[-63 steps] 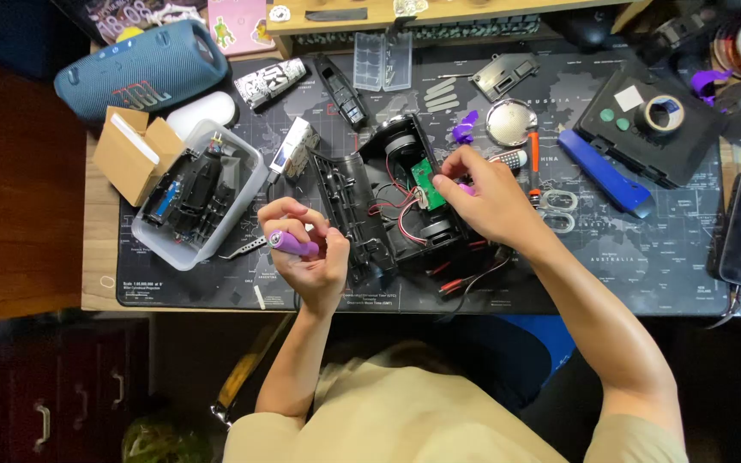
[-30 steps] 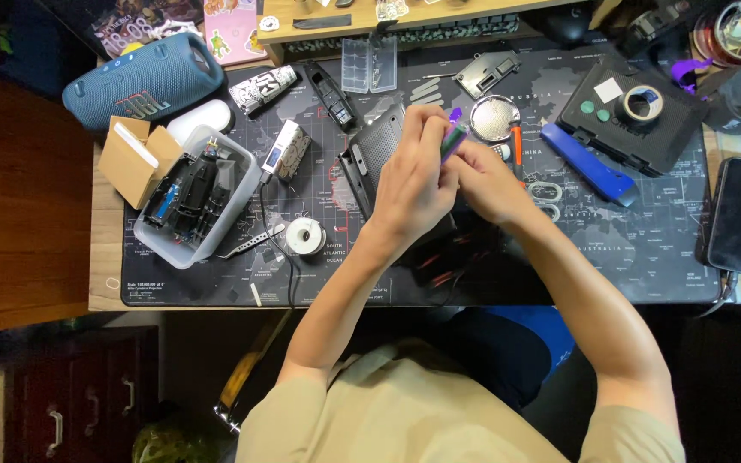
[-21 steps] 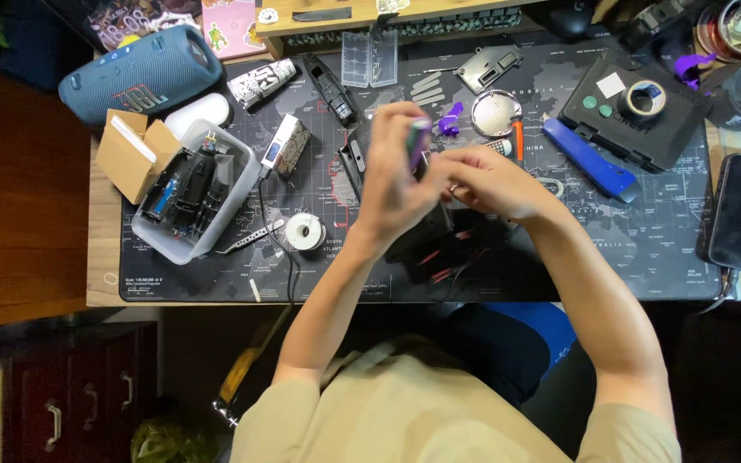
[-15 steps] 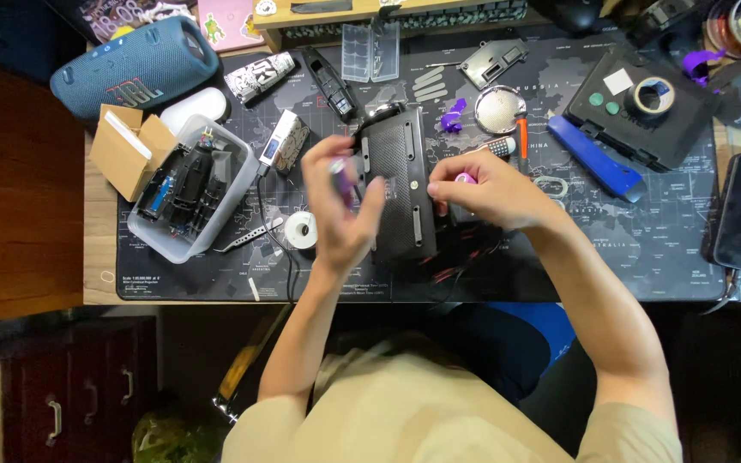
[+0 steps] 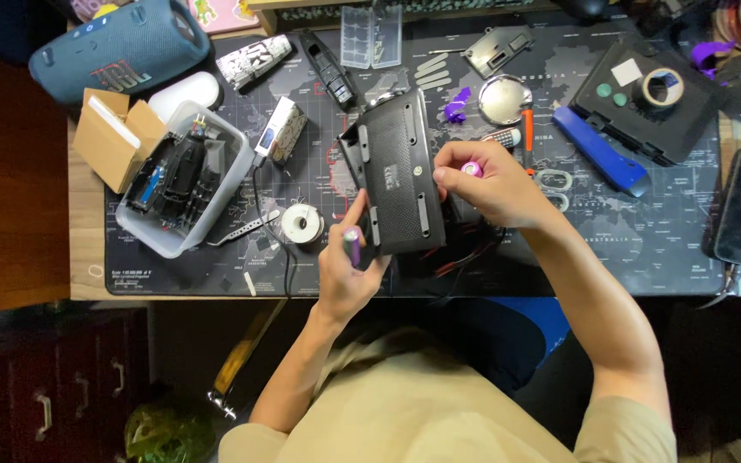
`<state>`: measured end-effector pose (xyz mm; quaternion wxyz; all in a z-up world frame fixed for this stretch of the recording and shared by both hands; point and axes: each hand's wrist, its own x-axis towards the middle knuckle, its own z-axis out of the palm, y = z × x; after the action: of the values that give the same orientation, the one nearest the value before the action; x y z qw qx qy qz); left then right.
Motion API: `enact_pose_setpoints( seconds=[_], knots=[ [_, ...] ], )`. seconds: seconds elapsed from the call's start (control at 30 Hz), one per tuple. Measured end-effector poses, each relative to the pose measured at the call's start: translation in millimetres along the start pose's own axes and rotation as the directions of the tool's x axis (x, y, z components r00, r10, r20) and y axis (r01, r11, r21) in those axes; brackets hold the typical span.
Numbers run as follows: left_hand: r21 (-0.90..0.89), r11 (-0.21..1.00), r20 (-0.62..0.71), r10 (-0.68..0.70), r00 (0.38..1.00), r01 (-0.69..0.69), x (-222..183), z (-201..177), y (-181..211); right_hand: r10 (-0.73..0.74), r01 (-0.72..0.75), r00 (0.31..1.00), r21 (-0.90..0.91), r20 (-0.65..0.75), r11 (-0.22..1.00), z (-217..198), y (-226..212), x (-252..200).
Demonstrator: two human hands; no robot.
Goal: Repairing and assembling a handheld electronic device by soldering components and fitting the casing.
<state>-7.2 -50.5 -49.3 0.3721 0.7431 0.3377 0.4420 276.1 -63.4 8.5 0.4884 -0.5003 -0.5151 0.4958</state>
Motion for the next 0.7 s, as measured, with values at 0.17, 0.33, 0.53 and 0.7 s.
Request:
enact_pose_setpoints(
  seconds=[0.17, 0.33, 0.53, 0.7],
  knots=[
    [0.001, 0.998, -0.092, 0.064, 0.994, -0.064, 10, -2, 19, -0.071, 0.072, 0.997, -0.077, 0.015, 0.994, 8, -8, 3],
    [0.021, 0.996, -0.124, 0.089, 0.988, -0.087, 11, 1, 15, -0.13, 0.099, 0.982, -0.219, -0.134, 0.971, 19, -5, 10],
    [-0.117, 0.992, -0.096, 0.039, 0.995, -0.051, 14, 1, 7, -0.205, 0.123, 0.95, -0.324, -0.234, 0.938, 22, 4, 14],
    [-0.195, 0.978, -0.108, 0.059, 0.992, -0.079, 19, -5, 6, -0.286, 0.21, 0.934, -0.318, -0.214, 0.925, 28, -16, 18]
  ],
)
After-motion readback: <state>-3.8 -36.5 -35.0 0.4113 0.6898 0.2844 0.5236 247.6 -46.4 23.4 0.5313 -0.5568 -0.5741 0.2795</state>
